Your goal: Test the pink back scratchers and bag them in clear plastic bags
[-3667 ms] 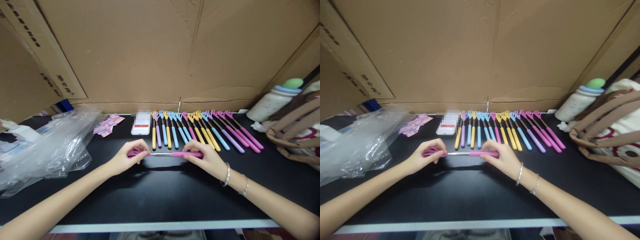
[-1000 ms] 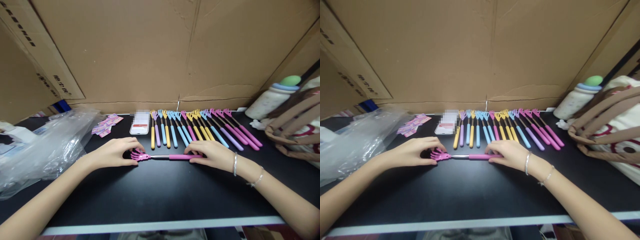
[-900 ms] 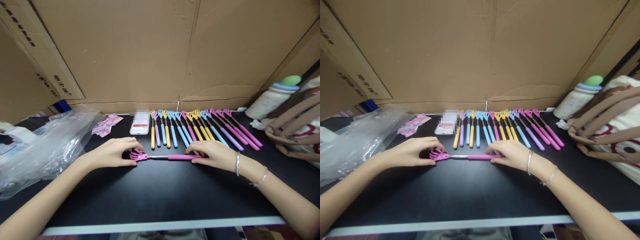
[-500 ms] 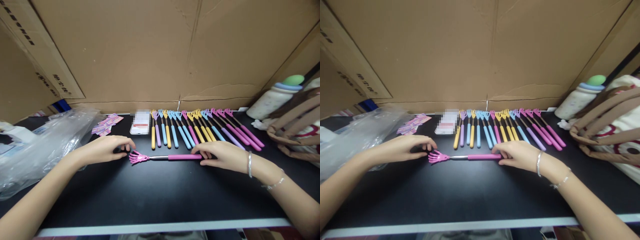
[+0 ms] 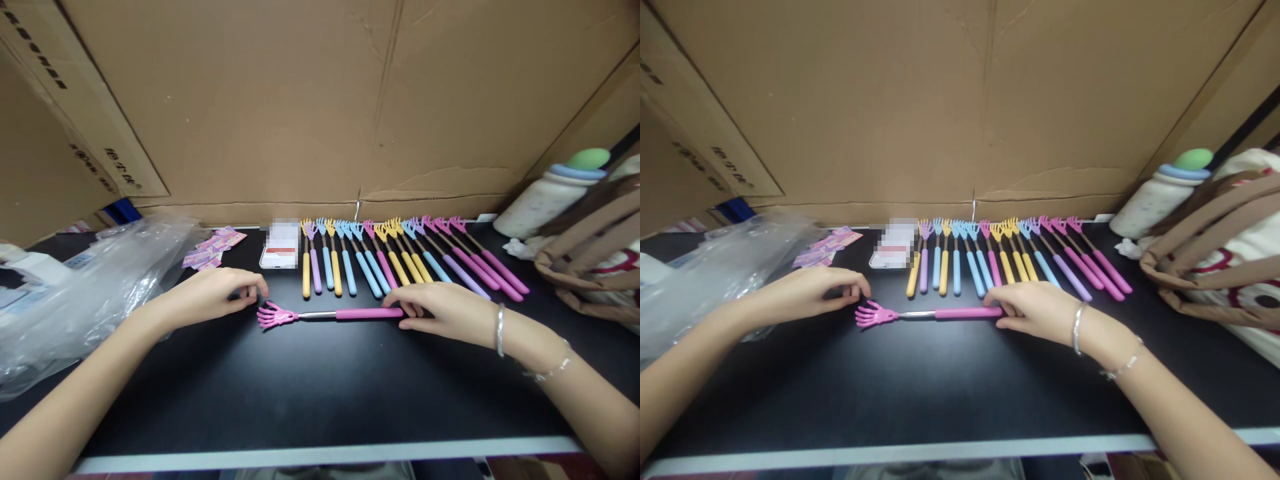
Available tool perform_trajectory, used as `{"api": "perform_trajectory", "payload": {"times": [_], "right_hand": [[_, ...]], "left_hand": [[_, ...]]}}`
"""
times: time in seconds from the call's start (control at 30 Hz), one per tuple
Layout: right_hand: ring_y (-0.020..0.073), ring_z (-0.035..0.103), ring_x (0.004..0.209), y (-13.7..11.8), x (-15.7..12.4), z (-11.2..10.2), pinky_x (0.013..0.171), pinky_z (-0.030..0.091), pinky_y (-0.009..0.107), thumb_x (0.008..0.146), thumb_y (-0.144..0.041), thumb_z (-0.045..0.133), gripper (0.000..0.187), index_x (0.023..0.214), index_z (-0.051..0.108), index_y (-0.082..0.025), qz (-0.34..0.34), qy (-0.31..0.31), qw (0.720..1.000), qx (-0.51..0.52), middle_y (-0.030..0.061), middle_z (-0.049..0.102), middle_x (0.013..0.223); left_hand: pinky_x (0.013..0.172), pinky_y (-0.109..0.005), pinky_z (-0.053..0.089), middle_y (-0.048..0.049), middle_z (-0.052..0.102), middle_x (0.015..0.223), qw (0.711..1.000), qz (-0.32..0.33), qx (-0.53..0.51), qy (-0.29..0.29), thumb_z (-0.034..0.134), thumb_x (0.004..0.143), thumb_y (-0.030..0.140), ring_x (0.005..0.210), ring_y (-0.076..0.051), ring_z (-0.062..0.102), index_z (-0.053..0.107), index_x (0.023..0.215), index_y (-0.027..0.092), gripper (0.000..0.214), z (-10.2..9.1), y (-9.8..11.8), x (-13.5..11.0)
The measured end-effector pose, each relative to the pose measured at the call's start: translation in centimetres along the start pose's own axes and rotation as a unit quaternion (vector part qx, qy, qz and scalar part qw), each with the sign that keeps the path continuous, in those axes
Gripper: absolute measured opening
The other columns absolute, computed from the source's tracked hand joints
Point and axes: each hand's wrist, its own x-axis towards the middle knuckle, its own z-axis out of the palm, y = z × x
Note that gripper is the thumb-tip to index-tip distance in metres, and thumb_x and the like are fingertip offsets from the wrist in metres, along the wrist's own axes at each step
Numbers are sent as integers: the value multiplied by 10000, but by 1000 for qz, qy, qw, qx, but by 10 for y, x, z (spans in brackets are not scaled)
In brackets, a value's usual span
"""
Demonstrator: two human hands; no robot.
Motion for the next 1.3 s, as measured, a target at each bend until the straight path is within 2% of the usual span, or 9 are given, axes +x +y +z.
{"api": "perform_trajectory", "payload": {"times": [0.33, 1.3], "right_hand": [[123, 498, 550, 0, -2, 0, 504, 282, 231, 814, -345, 527, 146, 895, 590, -240, 1, 1, 1000, -3, -26, 546, 654], [138, 516, 568, 6, -2, 0, 518, 302, 232, 828, -410, 513, 245, 989, 587, -241, 8, -7, 1000, 10, -17, 560, 665]], "left_hand": [[629, -191, 401, 29, 658, 842, 1000, 1, 13, 11, 437, 842, 261, 721, -112, 598, 613, 972, 267, 218, 0, 1, 0], [632, -191, 400, 36, 681, 869, 1000, -5, 8, 6, 406, 858, 270, 735, -122, 617, 617, 972, 280, 240, -1, -2, -1]]}}
